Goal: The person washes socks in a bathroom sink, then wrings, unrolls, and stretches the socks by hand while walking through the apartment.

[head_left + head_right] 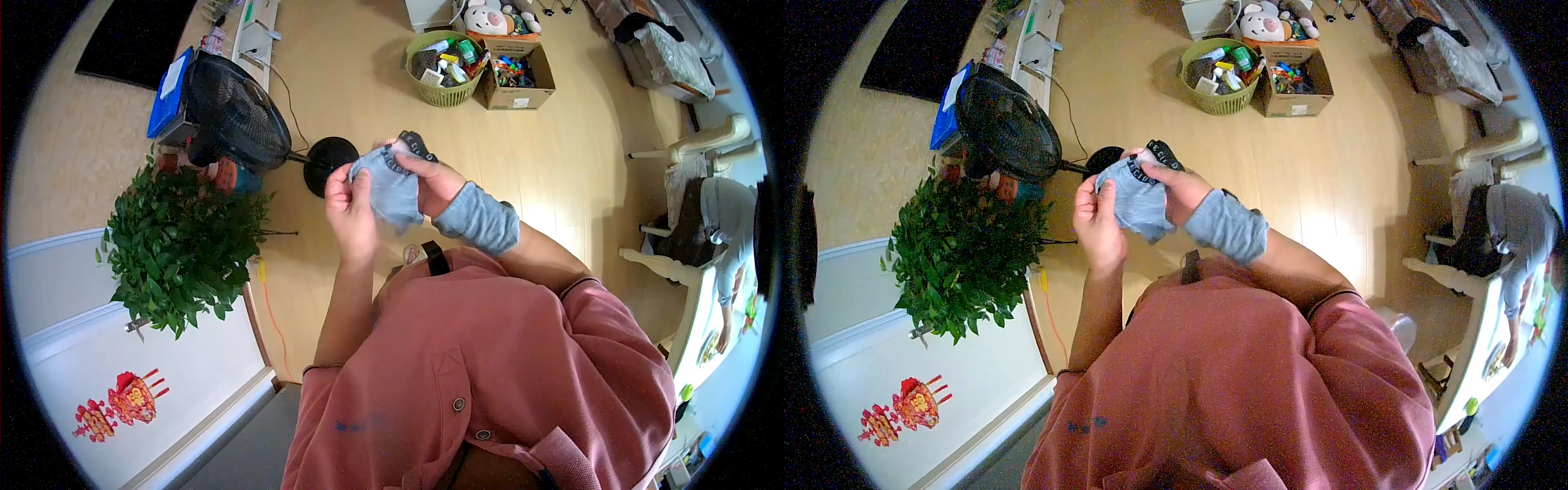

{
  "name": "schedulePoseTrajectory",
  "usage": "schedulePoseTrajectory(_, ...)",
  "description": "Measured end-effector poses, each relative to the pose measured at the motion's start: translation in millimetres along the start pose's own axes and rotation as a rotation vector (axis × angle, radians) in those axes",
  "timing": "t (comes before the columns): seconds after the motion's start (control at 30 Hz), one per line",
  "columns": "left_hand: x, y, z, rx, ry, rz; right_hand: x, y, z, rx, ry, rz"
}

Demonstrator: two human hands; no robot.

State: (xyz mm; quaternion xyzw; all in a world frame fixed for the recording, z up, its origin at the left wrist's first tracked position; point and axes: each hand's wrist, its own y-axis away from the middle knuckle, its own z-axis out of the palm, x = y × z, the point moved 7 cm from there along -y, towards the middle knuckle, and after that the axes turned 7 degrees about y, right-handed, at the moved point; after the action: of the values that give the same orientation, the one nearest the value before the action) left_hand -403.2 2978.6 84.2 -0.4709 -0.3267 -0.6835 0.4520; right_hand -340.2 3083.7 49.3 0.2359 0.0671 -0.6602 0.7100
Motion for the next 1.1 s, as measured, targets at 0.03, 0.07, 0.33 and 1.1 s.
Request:
schedulePoseTrajectory(0.03, 3, -2, -4, 0.014, -0.039, 0.041, -9, 1, 9, -0.060, 0.003, -0.048)
schedulePoseTrajectory(0.07, 5, -5, -12, 0.036, -0.118, 0.083, -12, -2, 8, -0.078, -0.039, -0.066)
schedulePoseTrajectory(0.33, 26, 27, 32, -0.286, -0.490, 0.349, -21, -31, -15, 0.009, 0.075, -0.190)
schedulePoseTrajectory(1.1, -63, 12, 28, 0.132, 0.287, -0.643, 26, 14, -67, 0.125, 0.119, 0.357)
